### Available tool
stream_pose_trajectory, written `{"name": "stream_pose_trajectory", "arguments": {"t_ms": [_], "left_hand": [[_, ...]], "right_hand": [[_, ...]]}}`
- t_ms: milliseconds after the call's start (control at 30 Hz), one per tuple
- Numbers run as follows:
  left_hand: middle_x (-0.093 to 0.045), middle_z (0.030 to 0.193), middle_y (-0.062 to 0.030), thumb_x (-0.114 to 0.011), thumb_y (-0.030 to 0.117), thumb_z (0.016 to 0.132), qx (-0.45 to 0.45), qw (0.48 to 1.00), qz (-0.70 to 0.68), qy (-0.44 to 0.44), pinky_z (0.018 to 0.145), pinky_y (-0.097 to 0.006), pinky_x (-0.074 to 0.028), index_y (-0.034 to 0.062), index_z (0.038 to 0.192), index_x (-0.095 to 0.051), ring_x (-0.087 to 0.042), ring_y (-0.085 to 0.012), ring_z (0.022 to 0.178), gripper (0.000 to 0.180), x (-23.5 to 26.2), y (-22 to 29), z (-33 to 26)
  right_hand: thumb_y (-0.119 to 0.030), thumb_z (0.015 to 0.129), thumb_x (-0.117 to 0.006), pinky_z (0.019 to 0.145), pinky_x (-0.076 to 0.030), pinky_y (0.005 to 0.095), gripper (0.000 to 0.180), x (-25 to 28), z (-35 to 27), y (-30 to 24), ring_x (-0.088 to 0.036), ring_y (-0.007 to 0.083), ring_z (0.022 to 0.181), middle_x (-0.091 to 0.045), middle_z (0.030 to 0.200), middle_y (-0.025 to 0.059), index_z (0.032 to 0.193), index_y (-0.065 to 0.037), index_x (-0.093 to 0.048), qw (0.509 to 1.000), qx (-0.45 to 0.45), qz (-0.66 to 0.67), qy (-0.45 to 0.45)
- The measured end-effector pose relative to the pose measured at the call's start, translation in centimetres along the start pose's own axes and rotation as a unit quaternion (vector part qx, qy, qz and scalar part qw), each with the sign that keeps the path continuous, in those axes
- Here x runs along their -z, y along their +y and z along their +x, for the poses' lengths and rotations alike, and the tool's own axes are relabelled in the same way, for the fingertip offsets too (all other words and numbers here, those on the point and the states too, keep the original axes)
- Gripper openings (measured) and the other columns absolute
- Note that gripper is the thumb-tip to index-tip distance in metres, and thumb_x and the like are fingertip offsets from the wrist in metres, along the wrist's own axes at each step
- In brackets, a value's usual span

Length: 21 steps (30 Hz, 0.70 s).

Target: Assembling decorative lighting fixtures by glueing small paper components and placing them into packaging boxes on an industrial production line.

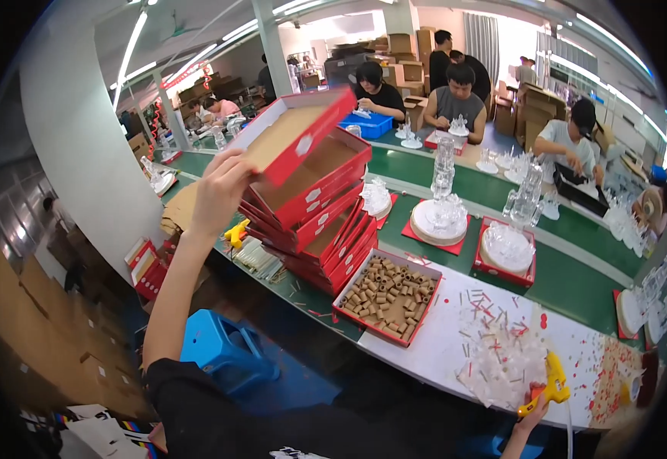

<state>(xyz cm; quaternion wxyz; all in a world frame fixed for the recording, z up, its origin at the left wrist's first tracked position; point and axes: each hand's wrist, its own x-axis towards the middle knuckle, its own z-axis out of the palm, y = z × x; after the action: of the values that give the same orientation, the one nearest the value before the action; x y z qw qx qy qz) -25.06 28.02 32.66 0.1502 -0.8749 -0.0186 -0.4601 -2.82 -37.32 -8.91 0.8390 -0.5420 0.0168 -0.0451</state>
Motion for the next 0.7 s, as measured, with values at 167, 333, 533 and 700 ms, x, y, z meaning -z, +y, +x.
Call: {"name": "stream_pose_trajectory", "arguments": {"t_ms": [167, 333, 533, 700], "left_hand": [[-0.062, 0.091, -0.0139, -0.064, -0.006, 0.076, -0.007, 0.964, -0.259, 0.055, 0.07, -0.035, -0.051, -0.0012, 0.104, -0.064, -0.063, -0.0292, 0.084, 0.028, -2.4, 8.8, 4.9], [-0.063, 0.091, -0.0102, -0.064, 0.005, 0.076, -0.208, 0.912, -0.348, 0.069, 0.068, -0.036, -0.052, 0.0024, 0.099, -0.066, -0.063, -0.0247, 0.081, 0.024, -5.2, 21.5, 5.4], [-0.056, 0.094, -0.003, -0.061, 0.018, 0.076, -0.274, 0.826, -0.473, -0.138, 0.068, -0.03, -0.049, 0.0052, 0.105, -0.059, -0.056, -0.0182, 0.088, 0.031, -13.1, 37.0, -3.9], [-0.059, 0.093, -0.005, -0.062, 0.016, 0.077, -0.169, 0.745, -0.594, -0.252, 0.072, -0.034, -0.053, 0.0067, 0.1, -0.061, -0.059, -0.0225, 0.089, 0.025, -19.9, 44.8, -11.6]], "right_hand": [[-0.022, 0.094, -0.053, 0.091, -0.048, 0.0302, 0.034, -0.8, -1.3, -1.2, -0.058, 0.0193, 0.108, -0.06, 0.112, 0.0099, 0.122, -0.003, -0.05, 0.999, 0.021, -0.037, 0.003], [-0.018, 0.092, -0.055, 0.096, -0.045, 0.0342, 0.033, 0.0, -2.3, -2.8, -0.057, 0.0206, 0.106, -0.057, 0.111, 0.0108, 0.12, -0.002, -0.048, 0.998, 0.055, -0.038, -0.003], [-0.01, 0.087, -0.054, 0.106, -0.038, 0.0404, 0.04, -3.0, -4.3, -11.8, -0.05, 0.0236, 0.117, -0.05, 0.121, 0.0133, 0.124, -0.002, -0.044, 0.984, 0.092, 0.071, -0.133], [-0.016, 0.076, -0.068, 0.109, -0.033, 0.045, 0.059, -10.5, -5.8, -15.3, -0.049, 0.0317, 0.124, -0.056, 0.119, 0.0164, 0.127, -0.001, -0.043, 0.985, 0.025, -0.125, -0.117]]}}
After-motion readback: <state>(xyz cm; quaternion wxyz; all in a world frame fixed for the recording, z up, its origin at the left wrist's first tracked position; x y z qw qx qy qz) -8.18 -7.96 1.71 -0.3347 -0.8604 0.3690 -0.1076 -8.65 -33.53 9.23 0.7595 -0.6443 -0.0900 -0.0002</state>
